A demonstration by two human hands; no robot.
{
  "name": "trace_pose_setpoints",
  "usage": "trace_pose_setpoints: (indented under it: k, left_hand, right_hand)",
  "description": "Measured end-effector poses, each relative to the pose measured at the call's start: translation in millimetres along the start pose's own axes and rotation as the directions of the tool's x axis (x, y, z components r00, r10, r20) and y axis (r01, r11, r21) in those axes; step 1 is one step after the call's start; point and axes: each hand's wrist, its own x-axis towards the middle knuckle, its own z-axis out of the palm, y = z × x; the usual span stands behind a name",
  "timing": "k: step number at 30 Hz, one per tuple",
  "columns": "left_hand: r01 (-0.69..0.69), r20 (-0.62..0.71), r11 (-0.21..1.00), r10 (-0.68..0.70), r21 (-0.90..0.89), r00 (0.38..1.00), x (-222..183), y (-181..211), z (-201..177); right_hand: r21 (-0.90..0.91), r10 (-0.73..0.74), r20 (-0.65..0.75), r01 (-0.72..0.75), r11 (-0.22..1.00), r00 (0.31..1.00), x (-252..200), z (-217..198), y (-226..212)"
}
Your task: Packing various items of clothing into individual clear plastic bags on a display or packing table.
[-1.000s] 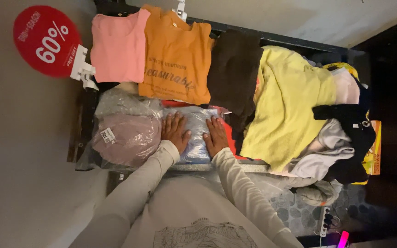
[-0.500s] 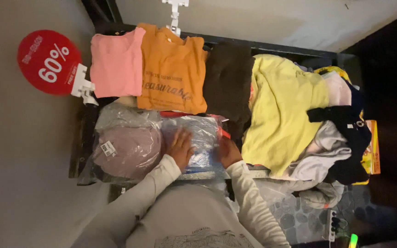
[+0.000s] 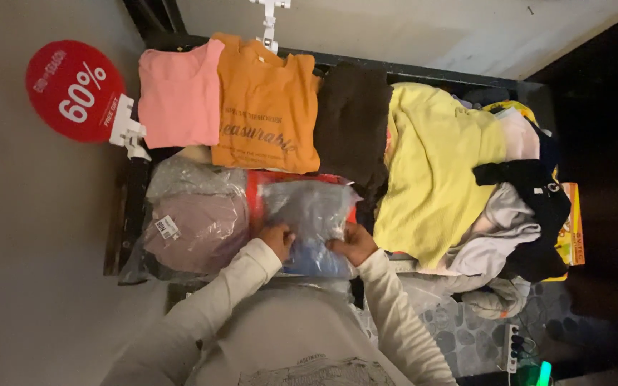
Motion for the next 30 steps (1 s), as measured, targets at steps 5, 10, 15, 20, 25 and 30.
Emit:
trace_pose_setpoints:
  k: [5,10,15,20,25,30]
  left_hand:
    - [0.091,0.147,0.833,-0.012,-0.546,0.989,-152,141,-190]
    - [0.343,0.354,0.096,0.161,-0.935,0.921,-142,123,-197]
    - [-0.168,-0.477,0.827,-0.132,-0.536,0.869,-49,20,-127]
    - [-0.471,-0.750,0.880,0.355,0.065,0.559,-61,8,-102]
    - [-0.489,-0.479,0.863,0.487,0.131,0.731,-90,28,-92]
    - [-0.384,-0.326,0.882,0.460,0.272,0.826,-54,-2,-9]
  right_hand:
    - [-0.517,-0.069,-0.217,-0.054,0.855,0.974,-57,52,-137]
    - [-0.927,-0.208,-0.292,-0.223,0.303,0.934,-66,128,-186]
    - [-0.747,-0.150,0.063,0.146,0.649,0.987,32,142,-52]
    - [-0.640,-0.468,-0.082,0.313,0.702,0.880,17,100,-32]
    - [-0.835,-0.718,-0.473,0.001,0.551,0.510,46,33,119]
    - [0.972,0.474,-0.174,0.075,0.222,0.863,43,26,79]
